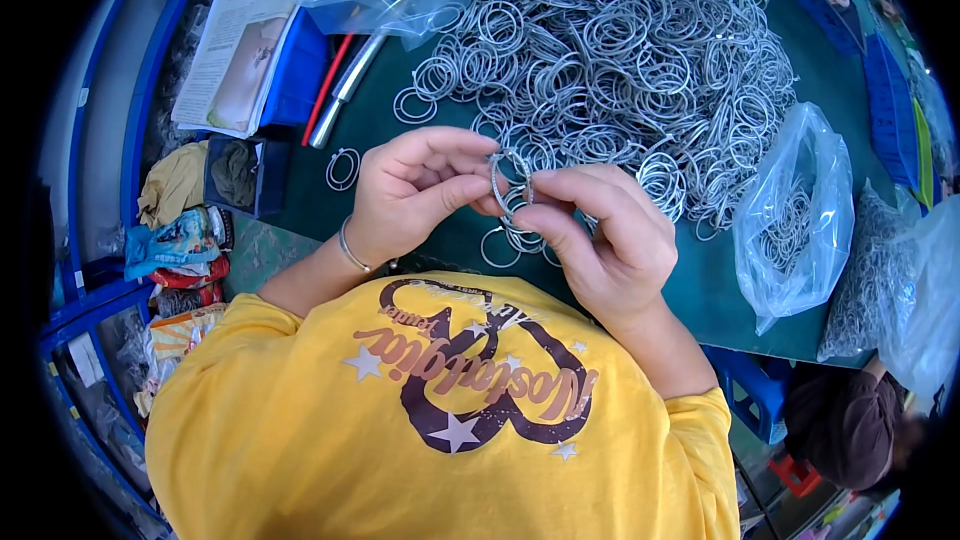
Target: The person threads metal rings together by hand at a table, repeatedly picking up individual rings from a large pile and linking them.
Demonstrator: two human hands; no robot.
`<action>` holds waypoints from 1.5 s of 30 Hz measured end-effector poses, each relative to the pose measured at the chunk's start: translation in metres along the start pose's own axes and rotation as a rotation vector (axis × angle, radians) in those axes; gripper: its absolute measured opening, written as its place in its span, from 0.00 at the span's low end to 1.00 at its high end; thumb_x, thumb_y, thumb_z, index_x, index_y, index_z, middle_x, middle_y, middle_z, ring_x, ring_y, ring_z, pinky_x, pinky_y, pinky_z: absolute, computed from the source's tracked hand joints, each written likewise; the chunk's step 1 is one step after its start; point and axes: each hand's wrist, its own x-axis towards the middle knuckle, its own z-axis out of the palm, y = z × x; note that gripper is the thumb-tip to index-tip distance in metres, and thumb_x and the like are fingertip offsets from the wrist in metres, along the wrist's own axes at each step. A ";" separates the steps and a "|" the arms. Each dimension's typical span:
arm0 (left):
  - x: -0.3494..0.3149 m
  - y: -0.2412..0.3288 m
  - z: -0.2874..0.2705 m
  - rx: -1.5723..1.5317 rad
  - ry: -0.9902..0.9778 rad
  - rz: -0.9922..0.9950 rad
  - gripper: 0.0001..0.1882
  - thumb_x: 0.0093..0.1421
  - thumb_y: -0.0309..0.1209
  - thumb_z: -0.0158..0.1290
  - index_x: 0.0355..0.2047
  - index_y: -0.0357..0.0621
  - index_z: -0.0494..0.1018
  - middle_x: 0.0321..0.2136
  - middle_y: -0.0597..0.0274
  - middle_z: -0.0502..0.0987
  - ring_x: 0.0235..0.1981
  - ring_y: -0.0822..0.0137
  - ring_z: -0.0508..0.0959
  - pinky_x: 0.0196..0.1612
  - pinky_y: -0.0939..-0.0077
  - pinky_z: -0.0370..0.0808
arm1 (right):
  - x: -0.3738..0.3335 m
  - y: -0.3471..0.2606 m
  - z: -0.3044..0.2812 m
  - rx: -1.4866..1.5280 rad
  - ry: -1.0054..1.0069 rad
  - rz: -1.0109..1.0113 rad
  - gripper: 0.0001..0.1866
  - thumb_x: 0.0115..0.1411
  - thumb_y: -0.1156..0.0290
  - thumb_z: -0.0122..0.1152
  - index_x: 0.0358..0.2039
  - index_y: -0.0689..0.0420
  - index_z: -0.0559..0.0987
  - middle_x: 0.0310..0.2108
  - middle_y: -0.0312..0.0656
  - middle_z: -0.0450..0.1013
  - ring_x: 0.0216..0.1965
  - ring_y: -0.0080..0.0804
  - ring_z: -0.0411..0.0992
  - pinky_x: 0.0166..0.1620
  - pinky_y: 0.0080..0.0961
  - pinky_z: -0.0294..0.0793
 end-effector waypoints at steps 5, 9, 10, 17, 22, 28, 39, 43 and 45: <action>0.000 0.001 0.000 -0.027 -0.020 -0.056 0.14 0.59 0.17 0.50 0.46 0.30 0.70 0.34 0.50 0.79 0.33 0.65 0.81 0.37 0.77 0.80 | 0.000 0.001 0.002 0.038 0.035 0.072 0.14 0.46 0.80 0.70 0.34 0.64 0.79 0.26 0.42 0.75 0.26 0.26 0.73 0.27 0.16 0.70; -0.001 0.004 0.000 -0.041 0.000 -0.075 0.14 0.59 0.16 0.50 0.46 0.29 0.70 0.33 0.50 0.79 0.32 0.64 0.81 0.37 0.76 0.80 | -0.005 0.006 0.002 0.081 0.072 0.162 0.12 0.48 0.79 0.68 0.36 0.65 0.79 0.26 0.41 0.75 0.26 0.25 0.73 0.28 0.15 0.70; -0.001 0.005 0.000 -0.041 0.005 -0.069 0.14 0.59 0.16 0.50 0.46 0.29 0.70 0.33 0.49 0.79 0.32 0.64 0.81 0.37 0.76 0.80 | -0.006 0.006 0.001 0.082 0.071 0.161 0.12 0.48 0.79 0.68 0.36 0.65 0.79 0.26 0.41 0.75 0.26 0.25 0.73 0.28 0.15 0.70; -0.001 0.009 0.001 -0.037 0.018 -0.076 0.14 0.58 0.16 0.51 0.46 0.28 0.70 0.33 0.49 0.79 0.32 0.64 0.81 0.37 0.75 0.80 | -0.011 0.004 0.002 0.232 0.097 0.381 0.10 0.53 0.81 0.64 0.38 0.66 0.78 0.29 0.40 0.75 0.28 0.21 0.73 0.31 0.13 0.72; -0.001 0.006 0.003 -0.021 0.012 -0.036 0.14 0.58 0.16 0.51 0.46 0.29 0.70 0.33 0.51 0.79 0.33 0.65 0.81 0.37 0.76 0.80 | -0.014 0.004 0.001 0.416 0.102 0.483 0.12 0.55 0.83 0.61 0.41 0.67 0.76 0.32 0.42 0.76 0.29 0.22 0.75 0.34 0.13 0.75; 0.006 0.016 -0.004 0.612 0.014 0.382 0.10 0.50 0.15 0.58 0.35 0.33 0.76 0.31 0.52 0.79 0.31 0.64 0.81 0.33 0.78 0.78 | -0.018 0.011 0.010 0.069 0.116 0.245 0.12 0.53 0.85 0.62 0.39 0.67 0.76 0.32 0.45 0.77 0.31 0.26 0.76 0.36 0.19 0.75; 0.106 0.062 -0.085 1.159 0.638 0.870 0.07 0.52 0.19 0.56 0.33 0.37 0.77 0.26 0.58 0.78 0.26 0.69 0.80 0.30 0.81 0.76 | -0.011 0.005 0.008 0.043 0.111 0.143 0.05 0.54 0.85 0.58 0.33 0.67 0.76 0.34 0.47 0.75 0.35 0.32 0.73 0.39 0.21 0.72; 0.133 0.065 -0.108 1.162 0.663 0.802 0.07 0.53 0.22 0.56 0.34 0.38 0.77 0.27 0.59 0.78 0.28 0.70 0.81 0.30 0.81 0.76 | -0.014 0.004 0.004 0.022 0.106 0.151 0.04 0.54 0.85 0.58 0.32 0.66 0.76 0.33 0.47 0.75 0.34 0.32 0.73 0.39 0.21 0.72; 0.134 0.075 -0.107 1.258 0.645 0.778 0.09 0.53 0.24 0.57 0.35 0.39 0.77 0.28 0.59 0.78 0.26 0.70 0.80 0.29 0.81 0.76 | -0.013 0.004 0.004 0.045 0.107 0.179 0.05 0.54 0.85 0.57 0.32 0.66 0.76 0.33 0.47 0.75 0.34 0.31 0.73 0.38 0.21 0.72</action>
